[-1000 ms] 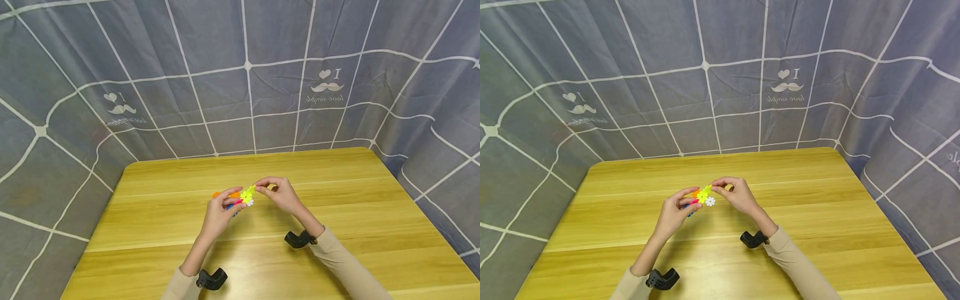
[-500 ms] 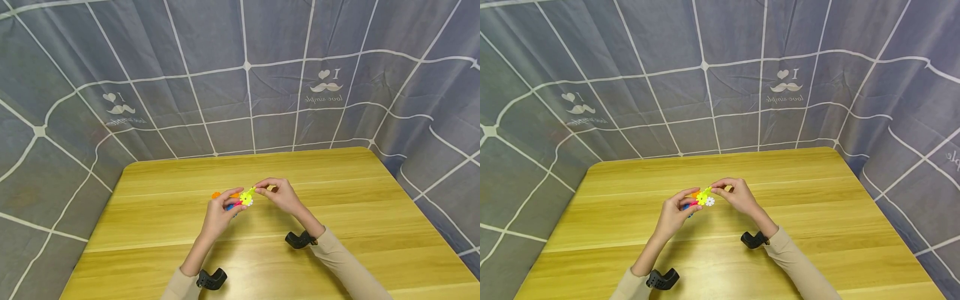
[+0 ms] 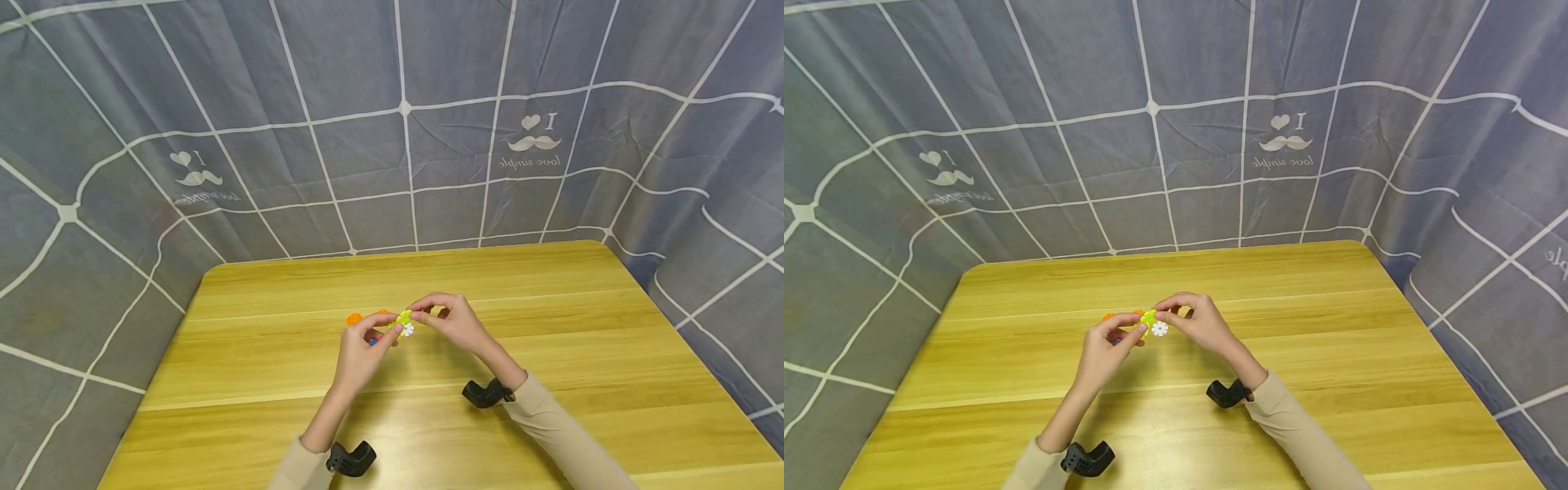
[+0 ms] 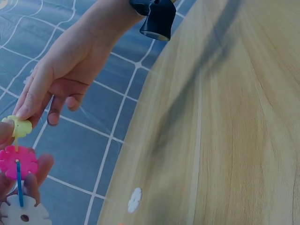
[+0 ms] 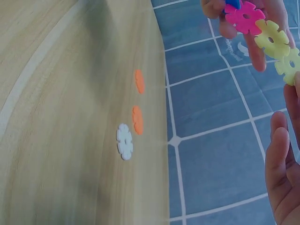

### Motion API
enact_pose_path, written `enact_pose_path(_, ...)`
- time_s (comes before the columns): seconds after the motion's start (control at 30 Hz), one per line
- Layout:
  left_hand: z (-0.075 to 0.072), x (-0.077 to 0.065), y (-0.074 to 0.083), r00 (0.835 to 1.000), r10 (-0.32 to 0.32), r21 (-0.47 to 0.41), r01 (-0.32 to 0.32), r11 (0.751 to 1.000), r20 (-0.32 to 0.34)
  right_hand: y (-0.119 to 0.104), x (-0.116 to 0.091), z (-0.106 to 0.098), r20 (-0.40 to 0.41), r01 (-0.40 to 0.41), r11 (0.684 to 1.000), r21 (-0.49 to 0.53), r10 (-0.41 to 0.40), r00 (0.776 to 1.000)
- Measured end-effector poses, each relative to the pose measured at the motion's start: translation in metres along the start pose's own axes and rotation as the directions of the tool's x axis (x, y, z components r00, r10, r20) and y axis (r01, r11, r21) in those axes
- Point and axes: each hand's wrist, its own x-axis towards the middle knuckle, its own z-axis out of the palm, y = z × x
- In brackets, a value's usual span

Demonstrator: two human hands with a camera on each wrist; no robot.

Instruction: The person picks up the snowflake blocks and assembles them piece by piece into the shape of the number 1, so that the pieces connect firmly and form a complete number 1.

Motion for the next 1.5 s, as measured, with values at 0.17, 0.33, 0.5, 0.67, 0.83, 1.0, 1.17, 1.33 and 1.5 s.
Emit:
enact_pose_path(0.17,0.0,0.0,-0.002,0.999,0.008,0.027,-0.007,1.0,-0.043,0.0,0.001,0.003,0.014,0.016,1.0,-0.005,-0.016,1.0)
enact_pose_path(0.33,-0.003,-0.001,-0.002,0.998,-0.009,0.043,0.012,0.999,-0.066,-0.001,0.003,0.004,0.022,0.016,1.0,-0.01,-0.016,1.0)
enact_pose_path(0.5,-0.006,-0.001,-0.001,0.996,-0.028,0.042,0.031,0.999,-0.083,-0.002,0.004,0.006,0.03,0.0,1.0,-0.002,0.0,1.0)
enact_pose_path(0.67,-0.006,0.0,-0.002,0.994,-0.026,0.038,0.03,0.999,-0.104,-0.002,0.006,0.007,0.022,-0.012,1.0,-0.013,0.013,1.0)
enact_pose_path(0.83,-0.009,0.001,-0.003,0.99,-0.016,0.057,0.024,0.998,-0.137,0.003,0.009,0.007,-0.011,-0.031,0.999,-0.041,0.03,0.999)
enact_pose_path(1.0,-0.013,0.0,-0.003,0.988,-0.017,0.057,0.026,0.998,-0.154,0.016,0.014,0.007,-0.02,-0.055,0.996,-0.068,0.054,0.998)
enact_pose_path(1.17,-0.016,-0.001,-0.004,0.987,-0.015,0.064,0.026,0.998,-0.16,0.027,0.017,0.01,0.029,-0.101,0.99,-0.095,0.104,0.994)
enact_pose_path(1.33,-0.019,-0.001,-0.006,0.985,-0.007,0.067,0.019,0.998,-0.174,0.035,0.019,0.013,0.045,-0.149,0.979,-0.136,0.157,0.987)
enact_pose_path(1.5,-0.021,0.0,-0.011,0.98,0.0,0.079,0.016,0.997,-0.197,0.043,0.022,0.017,0.078,-0.204,0.96,-0.193,0.223,0.972)
